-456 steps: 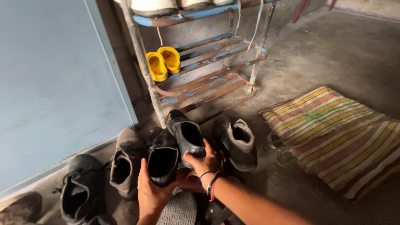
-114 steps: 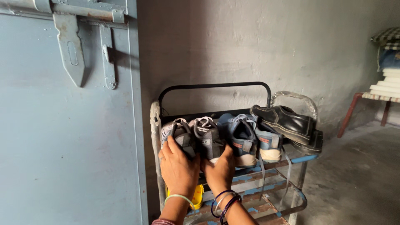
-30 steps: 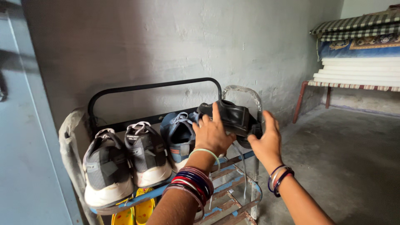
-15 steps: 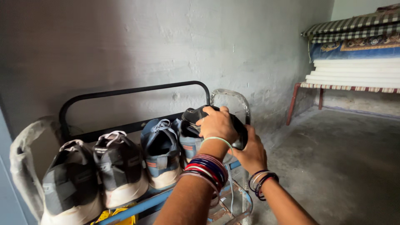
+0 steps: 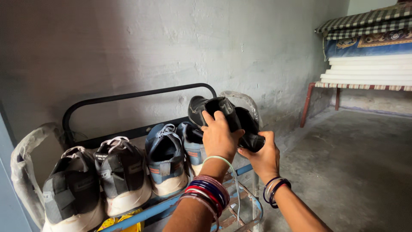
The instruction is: The person sits on the floor and wipes a pair of black shoes with a red cloth. They clean each shoe thoroughly, then place the pair on a metal shoe rack.
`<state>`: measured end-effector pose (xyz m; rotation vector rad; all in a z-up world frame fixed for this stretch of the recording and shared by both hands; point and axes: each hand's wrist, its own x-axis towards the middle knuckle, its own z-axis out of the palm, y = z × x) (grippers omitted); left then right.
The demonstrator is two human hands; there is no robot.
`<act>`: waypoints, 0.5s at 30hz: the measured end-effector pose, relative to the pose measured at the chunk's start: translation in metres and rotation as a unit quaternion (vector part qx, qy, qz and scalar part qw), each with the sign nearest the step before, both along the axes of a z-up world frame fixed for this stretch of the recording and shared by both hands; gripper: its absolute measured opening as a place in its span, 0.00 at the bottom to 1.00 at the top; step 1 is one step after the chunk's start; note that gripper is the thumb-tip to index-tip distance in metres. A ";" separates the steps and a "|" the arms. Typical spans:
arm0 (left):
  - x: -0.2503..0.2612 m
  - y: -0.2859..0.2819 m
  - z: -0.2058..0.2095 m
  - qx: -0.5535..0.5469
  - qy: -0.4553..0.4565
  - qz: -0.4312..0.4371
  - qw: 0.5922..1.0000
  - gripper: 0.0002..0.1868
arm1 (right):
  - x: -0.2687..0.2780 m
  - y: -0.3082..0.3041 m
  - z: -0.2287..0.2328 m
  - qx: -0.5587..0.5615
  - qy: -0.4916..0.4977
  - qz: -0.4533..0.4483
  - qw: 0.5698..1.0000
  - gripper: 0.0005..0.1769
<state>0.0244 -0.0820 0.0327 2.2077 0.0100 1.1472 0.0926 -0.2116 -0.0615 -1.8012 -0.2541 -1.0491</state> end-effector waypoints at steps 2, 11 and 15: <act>0.004 0.003 -0.001 -0.023 -0.003 -0.005 1.000 0.36 | 0.006 0.002 0.003 -0.011 -0.009 -0.004 1.000 0.43; 0.043 0.019 0.007 -0.071 0.057 0.000 0.996 0.35 | 0.038 -0.001 0.009 -0.045 0.005 0.026 0.999 0.26; 0.059 0.023 0.006 0.011 0.089 0.023 0.996 0.38 | 0.039 0.002 0.006 -0.025 -0.018 0.021 0.999 0.26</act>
